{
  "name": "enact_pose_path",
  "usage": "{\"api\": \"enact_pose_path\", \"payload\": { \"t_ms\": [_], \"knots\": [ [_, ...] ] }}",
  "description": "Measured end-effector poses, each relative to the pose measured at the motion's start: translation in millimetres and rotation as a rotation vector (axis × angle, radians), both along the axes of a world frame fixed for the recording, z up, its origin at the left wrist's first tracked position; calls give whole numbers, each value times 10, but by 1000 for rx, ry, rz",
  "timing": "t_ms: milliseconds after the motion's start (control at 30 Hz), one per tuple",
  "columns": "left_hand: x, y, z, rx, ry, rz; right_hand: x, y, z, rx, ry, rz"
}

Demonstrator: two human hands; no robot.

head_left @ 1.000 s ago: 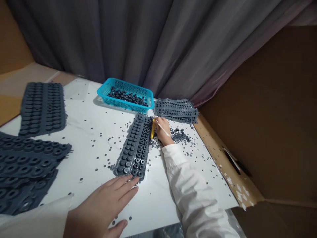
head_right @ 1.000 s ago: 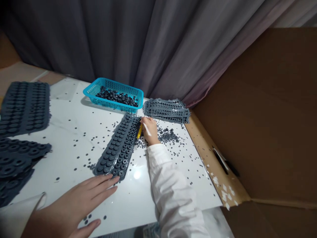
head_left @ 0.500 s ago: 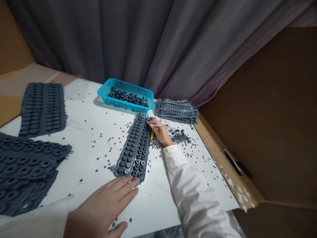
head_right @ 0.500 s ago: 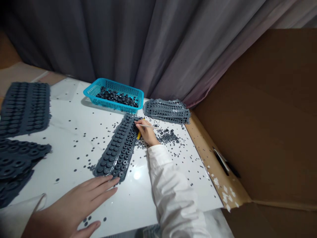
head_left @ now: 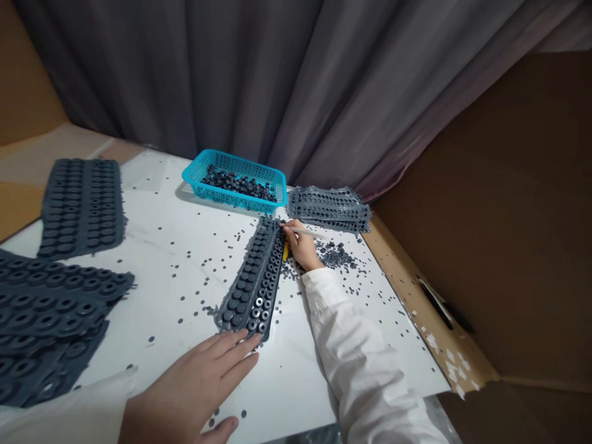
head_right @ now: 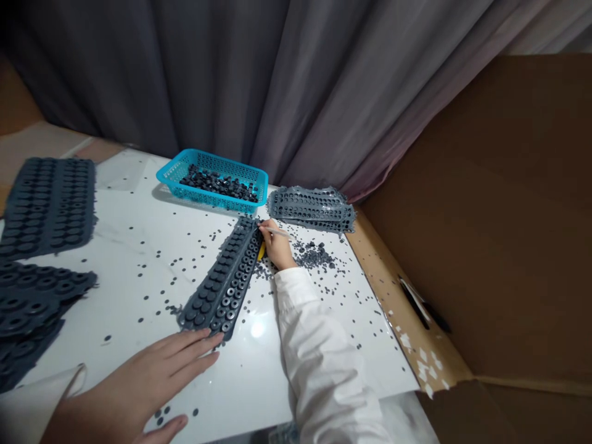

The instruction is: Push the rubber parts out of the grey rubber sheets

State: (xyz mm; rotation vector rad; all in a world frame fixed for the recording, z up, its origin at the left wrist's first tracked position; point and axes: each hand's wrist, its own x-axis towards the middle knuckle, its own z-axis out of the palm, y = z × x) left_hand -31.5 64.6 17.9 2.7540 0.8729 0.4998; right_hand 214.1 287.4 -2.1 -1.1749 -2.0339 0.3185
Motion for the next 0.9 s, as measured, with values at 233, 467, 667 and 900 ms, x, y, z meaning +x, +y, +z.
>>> {"api": "enact_pose_path", "payload": {
  "t_ms": [233, 467, 667, 900],
  "knots": [
    [22, 274, -18, -31, -31, 261, 4, -46, 54, -79, 71, 83],
    [30, 407, 123, -156, 48, 135, -47, -95, 91, -57, 39, 91],
    [66, 219, 112, -113, 32, -112, -94, -180, 110, -67, 98, 139],
    [37, 201, 129, -189, 31, -155, -147, -282, 130, -184, 247, 217]
  ]
}}
